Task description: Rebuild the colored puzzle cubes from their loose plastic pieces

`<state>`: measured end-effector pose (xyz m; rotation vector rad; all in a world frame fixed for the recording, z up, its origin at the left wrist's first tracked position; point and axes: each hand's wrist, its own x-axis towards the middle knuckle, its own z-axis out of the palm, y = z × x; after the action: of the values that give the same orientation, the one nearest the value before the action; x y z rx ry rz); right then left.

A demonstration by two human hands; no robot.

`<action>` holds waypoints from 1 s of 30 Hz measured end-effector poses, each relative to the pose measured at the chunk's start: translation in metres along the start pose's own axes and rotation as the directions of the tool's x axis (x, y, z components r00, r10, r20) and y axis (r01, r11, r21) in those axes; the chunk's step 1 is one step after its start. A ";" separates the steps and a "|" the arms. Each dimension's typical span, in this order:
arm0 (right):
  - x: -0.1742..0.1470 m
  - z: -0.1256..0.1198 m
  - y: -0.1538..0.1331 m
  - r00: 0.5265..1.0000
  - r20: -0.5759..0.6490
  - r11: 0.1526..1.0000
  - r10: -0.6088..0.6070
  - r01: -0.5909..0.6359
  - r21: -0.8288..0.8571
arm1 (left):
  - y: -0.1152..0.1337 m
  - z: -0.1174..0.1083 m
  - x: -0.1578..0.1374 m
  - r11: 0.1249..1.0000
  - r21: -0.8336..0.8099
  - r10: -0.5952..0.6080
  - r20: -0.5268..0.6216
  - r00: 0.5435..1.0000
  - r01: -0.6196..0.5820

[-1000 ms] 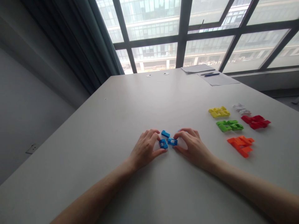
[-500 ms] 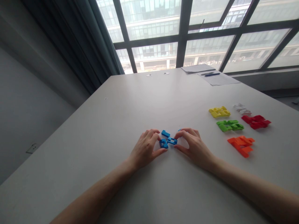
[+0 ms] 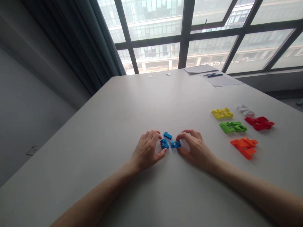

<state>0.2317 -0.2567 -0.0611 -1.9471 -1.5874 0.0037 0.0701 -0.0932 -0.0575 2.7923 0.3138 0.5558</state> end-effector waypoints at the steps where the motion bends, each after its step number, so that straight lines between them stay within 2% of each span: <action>1: 0.000 -0.001 -0.001 1.000 0.007 1.000 -0.012 0.012 0.003 | 0.000 -0.001 0.000 1.000 -0.010 0.007 0.007 1.000 -0.006; 5: 0.001 -0.006 0.005 0.997 -0.028 0.998 -0.068 0.068 -0.004 | 0.000 -0.004 0.001 0.992 -0.049 0.122 0.102 0.987 -0.118; 9: 0.004 -0.006 0.023 0.990 -0.134 0.998 0.036 -0.043 -0.049 | 0.000 -0.005 0.001 0.982 -0.042 0.190 0.170 0.967 -0.186; 13: 0.006 -0.002 0.034 0.983 -0.137 0.989 0.119 -0.130 -0.077 | 0.001 -0.006 0.002 0.986 -0.040 0.167 0.152 0.974 -0.163; 19: 0.006 -0.003 0.029 0.992 -0.068 0.984 0.107 -0.115 -0.135 | 0.000 -0.004 0.002 0.996 -0.067 0.058 0.029 0.998 -0.056; 24: 0.005 -0.002 0.031 0.996 -0.074 0.996 0.055 -0.059 -0.061 | -0.007 0.002 0.002 0.995 -0.099 -0.036 -0.023 0.999 0.033; 30: 0.006 -0.005 0.027 0.992 -0.109 0.996 0.061 -0.054 0.065 | -0.011 0.003 0.002 0.982 -0.182 -0.046 -0.035 0.998 0.039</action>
<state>0.2588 -0.2563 -0.0674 -1.9112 -1.4428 -0.0305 0.0718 -0.0832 -0.0628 2.5960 0.3139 0.5973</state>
